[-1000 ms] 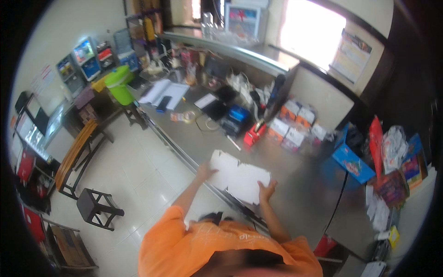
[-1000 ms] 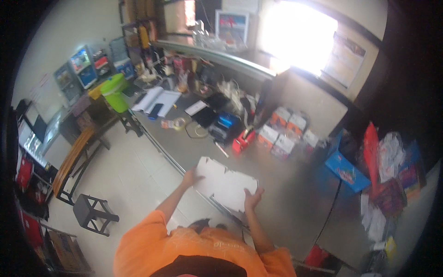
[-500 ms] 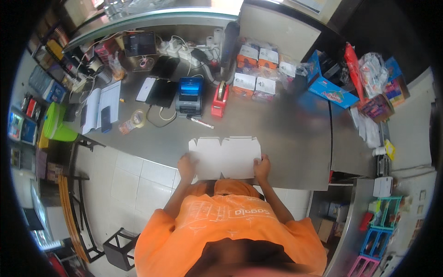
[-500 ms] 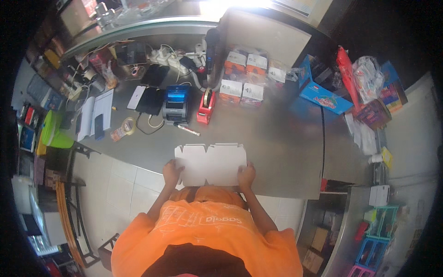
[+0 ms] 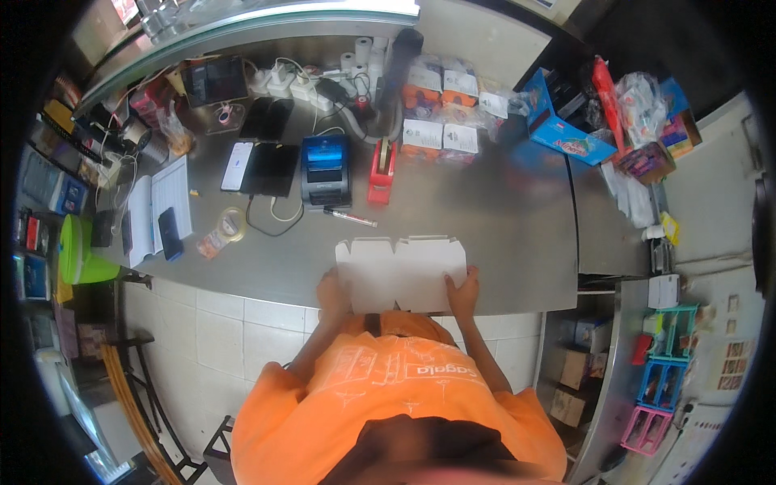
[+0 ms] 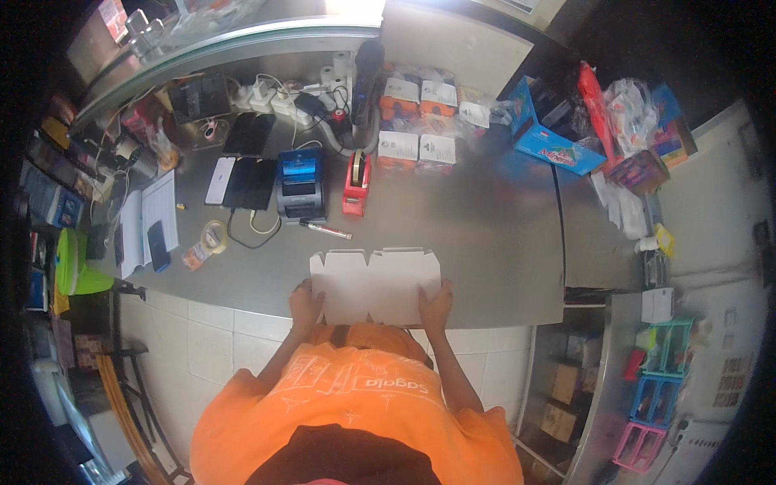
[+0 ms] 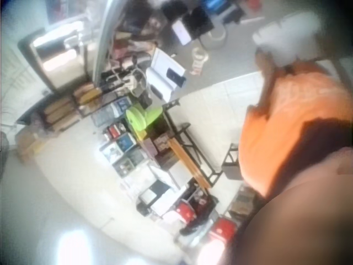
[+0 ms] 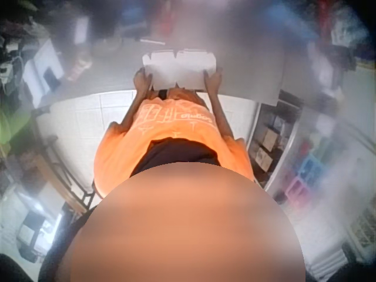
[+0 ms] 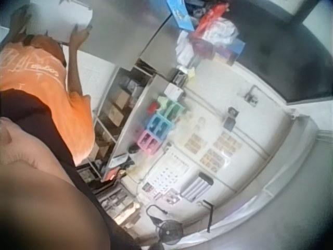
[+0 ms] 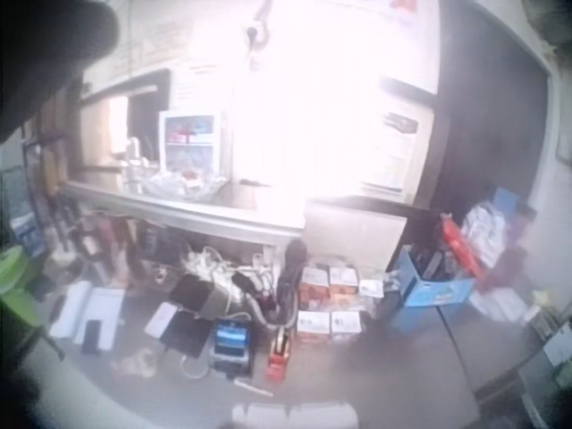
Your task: The person assembles small white cardboard boxes at a counter. They fold the flaps, tuck the tabs, and close each box, then place the finished boxes on the counter. The person also briefly handles a smartphone and a small orange item during the process.
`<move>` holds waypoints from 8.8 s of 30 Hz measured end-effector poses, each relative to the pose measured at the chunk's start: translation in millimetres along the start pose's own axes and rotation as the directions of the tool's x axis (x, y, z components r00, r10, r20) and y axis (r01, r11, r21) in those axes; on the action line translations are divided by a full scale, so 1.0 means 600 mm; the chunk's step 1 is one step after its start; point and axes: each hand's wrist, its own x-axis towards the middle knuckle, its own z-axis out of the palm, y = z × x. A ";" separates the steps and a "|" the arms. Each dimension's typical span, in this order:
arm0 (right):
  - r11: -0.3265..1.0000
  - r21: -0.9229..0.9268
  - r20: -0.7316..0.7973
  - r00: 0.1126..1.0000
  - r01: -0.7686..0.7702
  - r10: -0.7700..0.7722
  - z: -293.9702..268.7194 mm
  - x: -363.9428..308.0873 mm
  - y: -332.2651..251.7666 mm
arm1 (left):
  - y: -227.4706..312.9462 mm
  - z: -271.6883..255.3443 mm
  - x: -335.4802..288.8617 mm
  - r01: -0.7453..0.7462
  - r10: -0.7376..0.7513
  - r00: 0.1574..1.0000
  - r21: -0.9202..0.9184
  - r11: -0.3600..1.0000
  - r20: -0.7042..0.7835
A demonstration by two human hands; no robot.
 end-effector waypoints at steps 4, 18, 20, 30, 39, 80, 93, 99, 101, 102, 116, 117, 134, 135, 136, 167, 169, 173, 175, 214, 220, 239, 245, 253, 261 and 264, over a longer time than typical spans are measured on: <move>1.000 -0.008 0.016 1.000 -0.003 0.004 -0.004 0.010 0.004 | 0.004 0.006 0.000 0.058 -0.057 0.998 0.032 0.998 -0.014; 0.996 0.005 -0.019 0.996 0.092 -0.092 0.018 0.051 0.013 | -0.003 0.008 -0.004 0.037 -0.037 0.999 0.004 0.999 0.025; 0.996 0.061 -0.015 0.998 0.070 -0.069 0.008 0.065 0.014 | -0.010 0.015 -0.004 0.019 -0.019 1.000 0.015 1.000 0.001; 0.654 0.603 0.626 0.779 -0.457 -0.034 -0.095 0.091 -0.055 | 0.004 -0.076 0.023 0.206 -0.143 0.947 -0.202 0.957 0.286; 0.809 0.466 0.623 0.782 -0.357 -0.014 -0.102 0.099 -0.066 | 0.020 -0.120 0.035 0.201 -0.024 0.940 -0.496 0.845 0.339; 0.911 -0.249 0.089 0.944 0.329 -0.316 0.128 0.059 -0.089 | 0.001 -0.006 0.076 0.443 -0.125 0.795 -0.427 0.788 0.594; 0.949 -0.148 0.553 0.819 0.279 -0.154 -0.037 0.162 -0.107 | 0.015 0.020 0.058 0.410 -0.228 0.873 -0.398 0.820 0.431; 0.945 0.317 0.711 0.640 0.078 -0.292 0.035 0.095 -0.175 | -0.001 0.037 0.062 0.387 -0.197 0.899 -0.499 0.775 0.392; 0.921 0.381 0.699 0.627 0.082 -0.345 0.106 0.067 -0.166 | 0.000 0.029 0.062 0.355 -0.153 0.906 -0.510 0.783 0.395; 0.912 0.400 0.688 0.629 0.088 -0.363 0.136 0.062 -0.155 | 0.003 0.021 0.063 0.329 -0.117 0.912 -0.532 0.780 0.393; 0.633 0.505 0.781 0.622 -0.587 -0.047 0.026 0.126 -0.095 | -0.026 -0.038 0.066 0.611 -0.377 0.788 -0.552 0.567 0.487; 0.561 0.555 0.776 0.625 -0.615 -0.083 0.006 0.130 -0.085 | -0.033 -0.051 0.069 0.593 -0.300 0.797 -0.588 0.550 0.524; 0.810 0.266 0.856 0.514 -0.523 0.051 0.058 0.056 -0.007 | 0.039 0.033 0.124 0.294 -0.076 0.937 0.655 0.696 -0.340; 0.796 0.288 0.851 0.524 -0.533 0.043 0.060 0.054 -0.004 | 0.039 0.034 0.124 0.294 -0.072 0.938 0.669 0.683 -0.338; 0.781 0.293 0.845 0.531 -0.552 0.058 0.062 0.054 -0.003 | 0.037 0.032 0.124 0.292 -0.073 0.933 0.626 0.723 -0.352; 0.733 0.418 0.778 0.628 -0.536 0.015 0.006 0.052 -0.063 | 0.014 -0.077 0.050 0.096 -0.122 0.990 -0.287 0.953 -0.075; 0.620 0.551 0.786 0.597 -0.558 -0.161 -0.024 0.049 -0.092 | 0.043 -0.097 0.015 0.056 -0.083 0.993 -0.288 0.956 -0.083; 0.794 0.443 0.757 0.648 -0.415 -0.084 -0.085 0.024 -0.161 | 0.129 -0.119 -0.066 0.024 -0.190 0.966 -0.673 0.739 -0.175; 0.851 0.434 0.720 0.681 -0.294 -0.132 -0.098 -0.010 -0.198 | 0.184 -0.125 -0.082 -0.023 -0.272 0.929 -0.776 0.631 -0.249; 0.549 0.009 0.783 0.336 0.836 -0.524 0.068 0.105 -0.221 | 0.032 0.061 -0.017 0.256 0.026 0.946 -0.796 0.548 0.322; 0.493 -0.067 0.671 0.405 0.867 -0.621 0.133 0.063 -0.212 | -0.015 0.109 0.030 0.534 -0.319 0.845 -0.656 0.533 0.429; 0.649 -0.154 0.802 0.478 0.745 -0.359 0.073 0.153 -0.152 | 0.001 0.078 0.012 0.392 -0.182 0.907 -0.604 0.694 0.380; 0.414 -0.347 0.535 0.540 0.842 -0.650 0.099 0.069 -0.119 | -0.016 0.094 0.012 0.530 -0.313 0.844 -0.583 0.616 0.436; 0.546 -0.206 0.383 0.580 0.812 -0.719 0.106 0.048 -0.074 | -0.020 0.097 0.014 0.469 -0.255 0.878 -0.619 0.630 0.405; 0.484 -0.212 0.802 0.434 0.849 -0.410 0.013 0.175 -0.121 | -0.011 0.079 0.007 0.414 -0.195 0.895 -0.585 0.698 0.400; 0.398 -0.298 0.791 0.458 0.868 -0.406 0.023 0.160 -0.124 | -0.010 0.087 0.009 0.356 -0.205 0.931 -0.635 0.685 0.301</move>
